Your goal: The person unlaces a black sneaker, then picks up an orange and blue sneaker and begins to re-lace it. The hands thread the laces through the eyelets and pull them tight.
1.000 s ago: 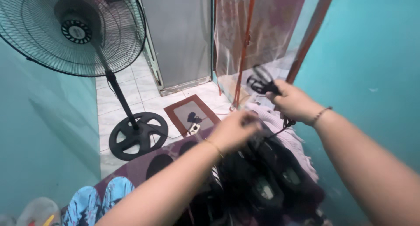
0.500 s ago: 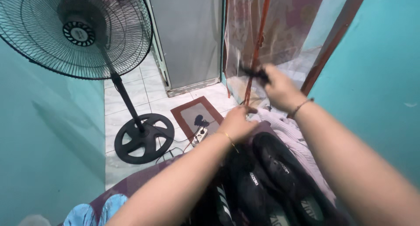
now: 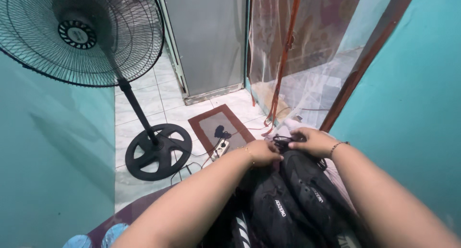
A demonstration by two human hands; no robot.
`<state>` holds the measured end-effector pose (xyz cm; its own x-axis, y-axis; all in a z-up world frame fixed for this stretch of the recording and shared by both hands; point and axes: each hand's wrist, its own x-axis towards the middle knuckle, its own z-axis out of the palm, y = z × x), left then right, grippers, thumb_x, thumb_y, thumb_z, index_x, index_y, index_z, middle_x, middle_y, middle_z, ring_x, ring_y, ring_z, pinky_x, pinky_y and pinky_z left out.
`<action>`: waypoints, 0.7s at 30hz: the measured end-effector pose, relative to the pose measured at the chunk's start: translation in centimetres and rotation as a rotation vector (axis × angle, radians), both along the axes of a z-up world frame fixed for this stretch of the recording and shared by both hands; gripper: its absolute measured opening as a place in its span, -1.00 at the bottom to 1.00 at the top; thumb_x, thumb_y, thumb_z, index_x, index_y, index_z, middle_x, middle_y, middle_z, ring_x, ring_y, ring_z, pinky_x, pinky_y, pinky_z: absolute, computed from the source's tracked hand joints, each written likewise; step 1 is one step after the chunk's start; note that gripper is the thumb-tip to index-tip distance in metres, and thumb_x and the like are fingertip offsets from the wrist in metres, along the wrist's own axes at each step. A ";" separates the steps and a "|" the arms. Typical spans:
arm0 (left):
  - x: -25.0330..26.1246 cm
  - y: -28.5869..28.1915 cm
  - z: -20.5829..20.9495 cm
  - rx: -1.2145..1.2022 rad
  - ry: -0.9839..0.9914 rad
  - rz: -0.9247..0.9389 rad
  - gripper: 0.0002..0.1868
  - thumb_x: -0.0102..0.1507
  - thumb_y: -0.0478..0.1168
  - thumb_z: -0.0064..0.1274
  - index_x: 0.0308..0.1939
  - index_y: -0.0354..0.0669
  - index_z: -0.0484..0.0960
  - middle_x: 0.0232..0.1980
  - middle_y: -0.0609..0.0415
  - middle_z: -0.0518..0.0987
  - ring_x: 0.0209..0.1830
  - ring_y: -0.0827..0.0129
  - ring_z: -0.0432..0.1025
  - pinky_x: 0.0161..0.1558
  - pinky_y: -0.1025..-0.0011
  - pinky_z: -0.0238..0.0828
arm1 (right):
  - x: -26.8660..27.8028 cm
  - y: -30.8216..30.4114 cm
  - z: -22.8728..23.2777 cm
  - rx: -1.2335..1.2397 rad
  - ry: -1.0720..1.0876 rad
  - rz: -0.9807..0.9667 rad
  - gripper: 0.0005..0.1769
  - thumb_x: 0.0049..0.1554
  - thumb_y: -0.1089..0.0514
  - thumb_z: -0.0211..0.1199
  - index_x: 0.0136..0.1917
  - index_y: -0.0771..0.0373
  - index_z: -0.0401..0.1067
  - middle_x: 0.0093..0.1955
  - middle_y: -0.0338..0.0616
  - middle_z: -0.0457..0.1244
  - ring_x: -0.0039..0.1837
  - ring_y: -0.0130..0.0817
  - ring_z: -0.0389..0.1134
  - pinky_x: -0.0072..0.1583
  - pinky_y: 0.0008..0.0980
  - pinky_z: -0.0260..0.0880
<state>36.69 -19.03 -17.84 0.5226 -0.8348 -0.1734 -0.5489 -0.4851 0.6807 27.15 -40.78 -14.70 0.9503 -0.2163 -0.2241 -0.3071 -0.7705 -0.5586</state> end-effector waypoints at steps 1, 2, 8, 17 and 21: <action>-0.3 0.3 0.2 0.048 -0.030 -0.071 -0.49 0.21 0.15 0.11 0.10 -0.03 0.71 0.06 -0.04 0.69 0.08 0.18 0.56 0.15 0.34 0.41 | 0.0 -0.2 -0.5 0.006 -0.030 0.052 -0.47 0.09 0.01 0.34 0.32 0.10 0.44 0.27 -0.17 0.38 0.32 -0.31 0.39 0.37 -0.34 0.30; -0.6 0.7 0.3 0.096 -0.060 -0.141 -0.49 0.26 0.17 0.05 0.15 0.01 0.71 0.09 -0.03 0.67 0.10 0.16 0.54 0.17 0.33 0.38 | 0.1 -0.1 -1.1 0.013 -0.061 0.104 -0.54 0.11 0.09 0.26 0.30 0.09 0.49 0.27 -0.18 0.39 0.32 -0.32 0.39 0.37 -0.35 0.29; -1.0 2.7 1.8 0.083 -0.129 -0.276 -0.47 0.26 0.17 0.02 0.21 0.03 0.61 0.19 -0.07 0.56 0.19 0.06 0.43 0.21 0.22 0.28 | 0.8 1.1 -2.9 0.184 -0.035 0.182 -0.59 0.15 0.33 0.14 0.20 0.11 0.62 0.20 -0.23 0.46 0.24 -0.39 0.44 0.33 -0.42 0.32; -0.8 4.1 4.8 -0.008 0.013 0.262 -0.58 0.29 0.10 -0.07 0.02 -0.02 0.71 -0.09 -0.11 0.74 -0.01 0.13 0.61 0.10 0.27 0.46 | 0.2 -0.5 -1.3 0.655 -0.157 -0.154 -0.62 0.20 0.32 0.09 0.25 0.26 0.52 0.17 -0.08 0.44 0.22 -0.29 0.45 0.24 -0.26 0.42; -0.8 5.3 6.6 -0.309 -0.021 0.302 -0.56 0.24 0.07 -0.02 0.02 -0.05 0.76 -0.01 -0.08 0.69 0.01 0.14 0.56 0.09 0.30 0.43 | -1.5 0.9 3.4 0.692 -0.152 -0.170 -0.59 0.25 0.19 0.06 0.33 0.22 0.48 0.22 -0.11 0.42 0.28 -0.32 0.42 0.27 -0.22 0.34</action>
<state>35.91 -13.78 -11.23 0.7523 -0.6547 0.0737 -0.4288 -0.4016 0.8093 25.62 -39.85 -11.32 0.9476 -0.2205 -0.2311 -0.2713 -0.1738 -0.9467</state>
